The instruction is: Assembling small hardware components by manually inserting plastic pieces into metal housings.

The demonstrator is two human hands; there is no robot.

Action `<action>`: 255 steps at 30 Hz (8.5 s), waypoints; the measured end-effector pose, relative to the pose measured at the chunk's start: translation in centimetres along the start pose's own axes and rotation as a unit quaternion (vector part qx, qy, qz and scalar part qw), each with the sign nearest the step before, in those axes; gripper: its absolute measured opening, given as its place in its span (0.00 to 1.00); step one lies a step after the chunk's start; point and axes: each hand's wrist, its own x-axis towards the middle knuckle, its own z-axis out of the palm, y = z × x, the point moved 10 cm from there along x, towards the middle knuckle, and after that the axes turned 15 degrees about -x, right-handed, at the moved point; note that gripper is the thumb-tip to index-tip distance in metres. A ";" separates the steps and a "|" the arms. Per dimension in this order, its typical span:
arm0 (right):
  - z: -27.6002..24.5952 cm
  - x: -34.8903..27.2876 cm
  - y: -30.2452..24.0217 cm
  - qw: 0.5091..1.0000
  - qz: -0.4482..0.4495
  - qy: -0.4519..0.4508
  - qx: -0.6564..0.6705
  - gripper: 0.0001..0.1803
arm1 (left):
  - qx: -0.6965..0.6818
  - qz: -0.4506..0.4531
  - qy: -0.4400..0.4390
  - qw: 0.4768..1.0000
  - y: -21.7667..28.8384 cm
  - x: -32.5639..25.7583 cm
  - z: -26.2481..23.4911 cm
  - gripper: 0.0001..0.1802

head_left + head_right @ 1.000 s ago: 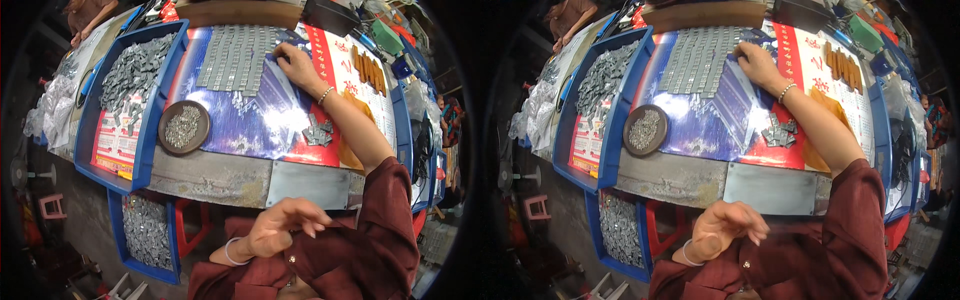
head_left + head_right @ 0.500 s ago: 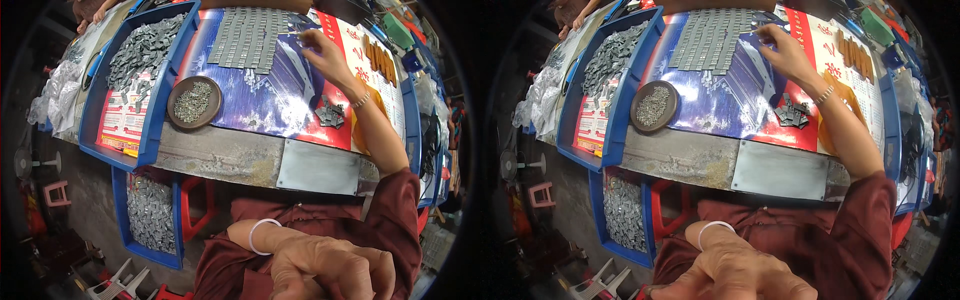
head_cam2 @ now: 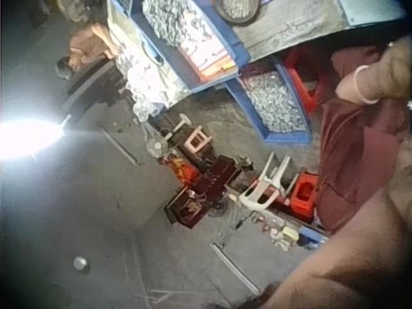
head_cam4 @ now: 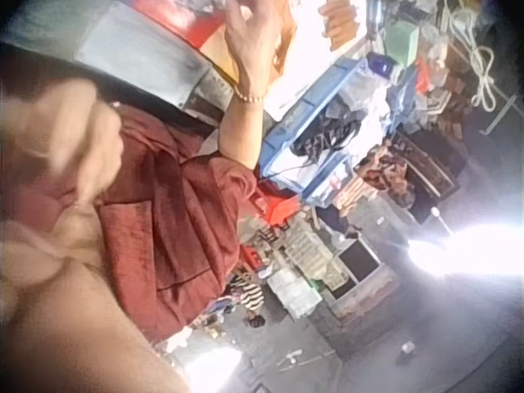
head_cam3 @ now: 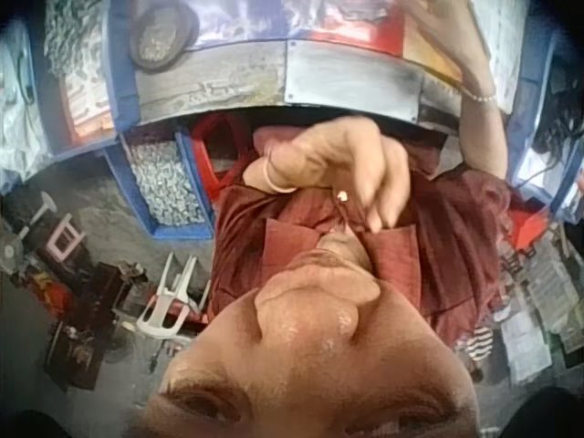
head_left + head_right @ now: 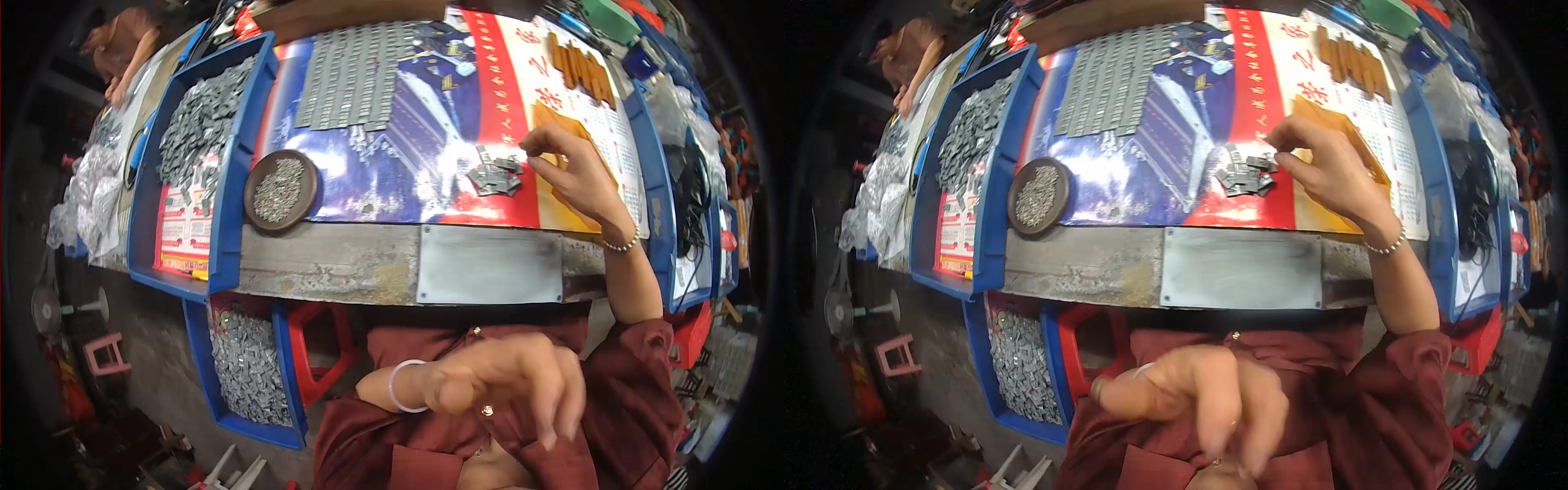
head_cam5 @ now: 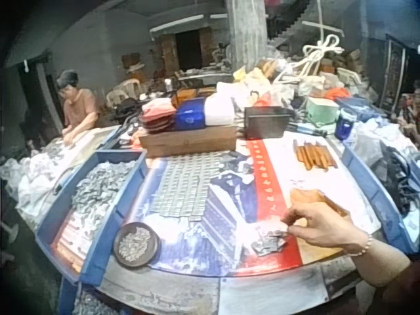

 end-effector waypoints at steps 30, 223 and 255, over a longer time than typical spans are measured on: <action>2.6 1.3 -8.5 0.993 -0.117 -0.027 -0.011 0.14 | 0.519 -0.006 0.437 0.735 7.2 -9.7 -9.2 0.16; 2.1 -11.9 -0.4 0.955 0.091 0.138 0.246 0.11 | 0.734 -0.001 0.405 0.545 5.8 -5.1 -12.3 0.14; 2.2 -12.1 0.1 0.945 0.140 0.174 0.241 0.08 | 0.668 0.006 0.435 0.604 5.7 -5.5 -12.5 0.12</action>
